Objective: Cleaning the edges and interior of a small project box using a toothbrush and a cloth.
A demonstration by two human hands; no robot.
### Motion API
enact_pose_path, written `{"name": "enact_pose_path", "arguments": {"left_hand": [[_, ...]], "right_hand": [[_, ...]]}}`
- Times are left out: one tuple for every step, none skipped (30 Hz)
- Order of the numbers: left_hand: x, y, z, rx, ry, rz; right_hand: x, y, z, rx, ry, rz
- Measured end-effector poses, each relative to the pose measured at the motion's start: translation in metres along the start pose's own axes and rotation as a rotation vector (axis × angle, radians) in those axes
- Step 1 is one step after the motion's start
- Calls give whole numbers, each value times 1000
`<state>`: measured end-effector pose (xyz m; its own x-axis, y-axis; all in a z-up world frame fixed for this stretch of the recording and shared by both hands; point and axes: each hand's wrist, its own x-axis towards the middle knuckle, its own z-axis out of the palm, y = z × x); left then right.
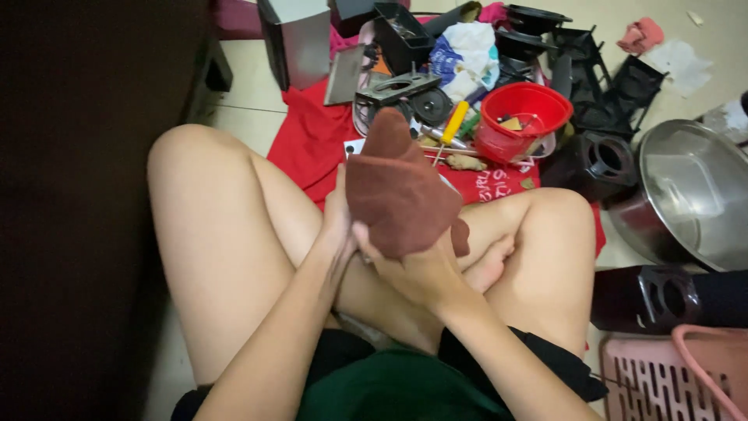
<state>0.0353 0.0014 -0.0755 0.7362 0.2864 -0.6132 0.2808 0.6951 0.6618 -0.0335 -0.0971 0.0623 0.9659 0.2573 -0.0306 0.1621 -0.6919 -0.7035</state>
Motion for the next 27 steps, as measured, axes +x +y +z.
{"name": "enact_pose_path", "arguments": {"left_hand": [[-9, 7, 2, -39, 7, 25], [-14, 13, 2, -41, 10, 30], [-21, 16, 4, -69, 21, 43], [-27, 19, 7, -98, 31, 57], [-23, 14, 5, -97, 27, 53], [-20, 8, 3, -59, -4, 55], [-16, 4, -1, -24, -28, 60], [-13, 2, -1, -25, -26, 61], [-10, 0, -1, -30, -40, 48], [-7, -2, -2, -35, -55, 36], [-9, -1, -1, -32, -54, 37], [-10, 0, 1, 3, -39, 41], [-12, 1, 2, 40, -25, 44], [-6, -2, 1, 44, -24, 44], [-1, -5, -1, 14, -5, 78], [4, -8, -4, -16, 15, 113], [3, -5, -4, -15, 19, 110], [1, -2, -4, -35, 54, 127], [1, 0, 0, -53, 78, 142], [8, -5, -1, -50, 71, 137], [15, -9, -2, -89, 117, 156], [21, -13, -3, -128, 163, 175], [16, -17, -1, -122, 160, 172], [10, -20, 1, 93, 191, 287], [5, -21, 2, 306, 227, 404], [5, -25, 0, 309, 229, 406], [6, -27, 0, 378, 180, 391]], "right_hand": [[10, -1, 8, 98, 209, -313], [18, 9, 12, 101, 207, -318], [25, 20, 14, 66, 175, -378], [31, 33, 16, 30, 143, -436], [34, 29, 11, 27, 145, -434], [36, 24, 5, 166, 145, -425], [39, 19, 2, 311, 138, -418], [40, 17, -1, 311, 135, -420], [42, 15, -2, 423, 140, -106], [43, 14, -5, 526, 143, 209], [47, 26, 1, 529, 142, 210], [50, 37, 7, 630, 272, 229], [54, 50, 12, 730, 403, 249], [48, 36, 8, 733, 404, 252], [42, 22, 5, 705, 369, 358], [37, 8, 2, 676, 332, 462], [29, 29, 9, 676, 329, 466], [22, 50, 16, 686, 320, 210], [15, 72, 21, 687, 319, -47], [6, 70, 19, 684, 326, -44], [-3, 67, 18, 544, 366, 30], [-12, 64, 17, 404, 404, 103], [-15, 60, 19, 406, 408, 108], [-17, 56, 22, 239, 288, 168], [-19, 51, 26, 75, 162, 221], [-13, 68, 36, 79, 161, 220], [-5, 84, 45, -116, 171, -25]]}}
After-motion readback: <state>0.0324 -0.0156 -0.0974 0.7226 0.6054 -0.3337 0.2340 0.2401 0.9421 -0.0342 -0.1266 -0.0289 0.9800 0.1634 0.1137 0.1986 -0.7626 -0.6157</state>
